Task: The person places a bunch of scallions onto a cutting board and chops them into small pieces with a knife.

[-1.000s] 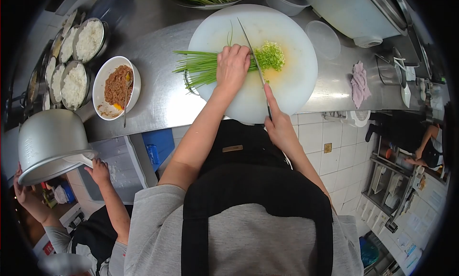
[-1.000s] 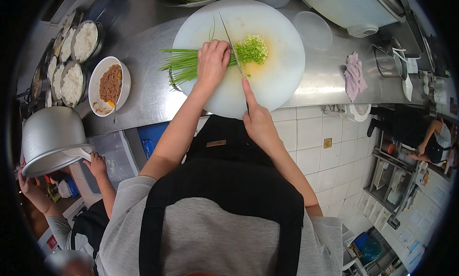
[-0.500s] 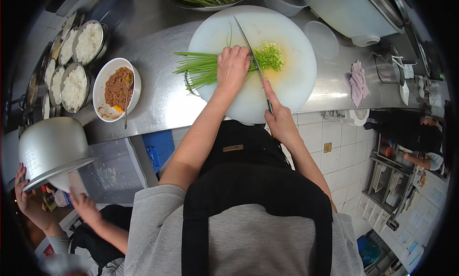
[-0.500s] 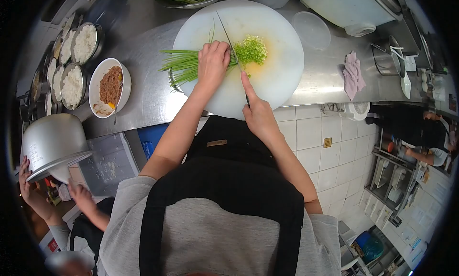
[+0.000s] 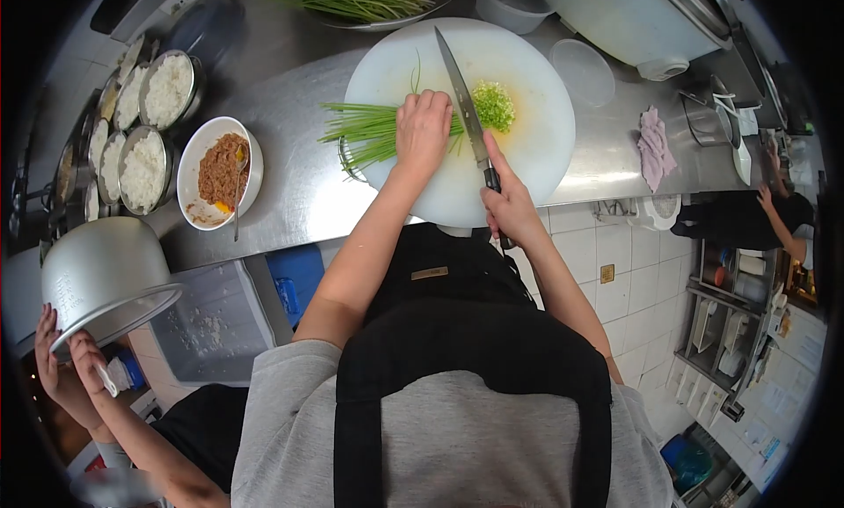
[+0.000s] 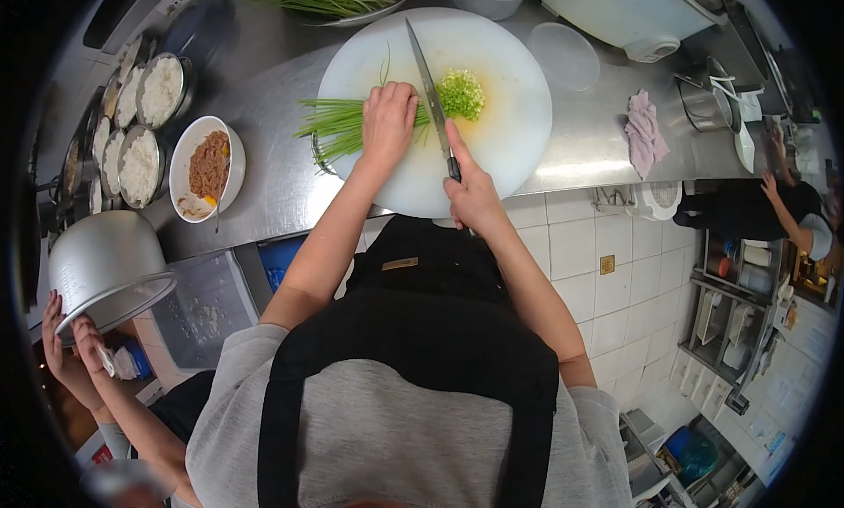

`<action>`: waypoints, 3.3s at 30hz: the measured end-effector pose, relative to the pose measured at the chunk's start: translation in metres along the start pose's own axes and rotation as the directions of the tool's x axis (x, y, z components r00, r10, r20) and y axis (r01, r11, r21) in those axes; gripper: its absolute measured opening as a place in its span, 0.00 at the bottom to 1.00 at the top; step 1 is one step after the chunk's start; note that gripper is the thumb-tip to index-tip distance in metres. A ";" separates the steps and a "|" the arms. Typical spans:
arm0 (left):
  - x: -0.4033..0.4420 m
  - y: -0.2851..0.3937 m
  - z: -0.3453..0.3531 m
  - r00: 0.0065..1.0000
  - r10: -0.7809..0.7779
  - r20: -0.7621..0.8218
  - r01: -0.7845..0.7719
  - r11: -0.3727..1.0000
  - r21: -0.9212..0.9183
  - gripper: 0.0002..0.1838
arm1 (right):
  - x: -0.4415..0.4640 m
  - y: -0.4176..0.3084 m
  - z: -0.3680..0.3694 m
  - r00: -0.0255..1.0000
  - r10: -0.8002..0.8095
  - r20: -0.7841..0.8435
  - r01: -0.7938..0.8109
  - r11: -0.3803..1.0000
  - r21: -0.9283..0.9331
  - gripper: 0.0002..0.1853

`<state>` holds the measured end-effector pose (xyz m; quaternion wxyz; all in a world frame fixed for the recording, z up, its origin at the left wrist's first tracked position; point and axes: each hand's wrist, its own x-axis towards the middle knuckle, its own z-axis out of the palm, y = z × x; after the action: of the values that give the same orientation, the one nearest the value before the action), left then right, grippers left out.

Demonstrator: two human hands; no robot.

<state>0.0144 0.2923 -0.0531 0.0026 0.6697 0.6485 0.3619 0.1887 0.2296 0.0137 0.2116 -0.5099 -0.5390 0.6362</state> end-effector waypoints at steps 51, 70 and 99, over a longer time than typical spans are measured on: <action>0.012 0.000 0.009 0.995 -0.100 -0.023 0.098 0.992 -0.075 0.08 | -0.038 0.001 -0.018 0.984 -0.176 -0.020 0.158 0.923 -0.350 0.47; 0.011 0.002 0.014 0.999 -0.049 -0.018 0.050 0.997 0.051 0.05 | -0.008 -0.012 -0.020 0.991 -0.133 0.012 0.124 0.882 -0.454 0.46; 0.011 0.003 0.010 0.998 -0.060 0.009 0.059 0.994 0.090 0.06 | -0.017 -0.004 -0.016 0.970 -0.243 0.008 0.211 0.827 -0.521 0.46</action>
<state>0.0207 0.3065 -0.0540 -0.0130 0.6517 0.6836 0.3284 0.2083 0.2240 0.0258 0.1564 -0.4987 -0.7404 0.4227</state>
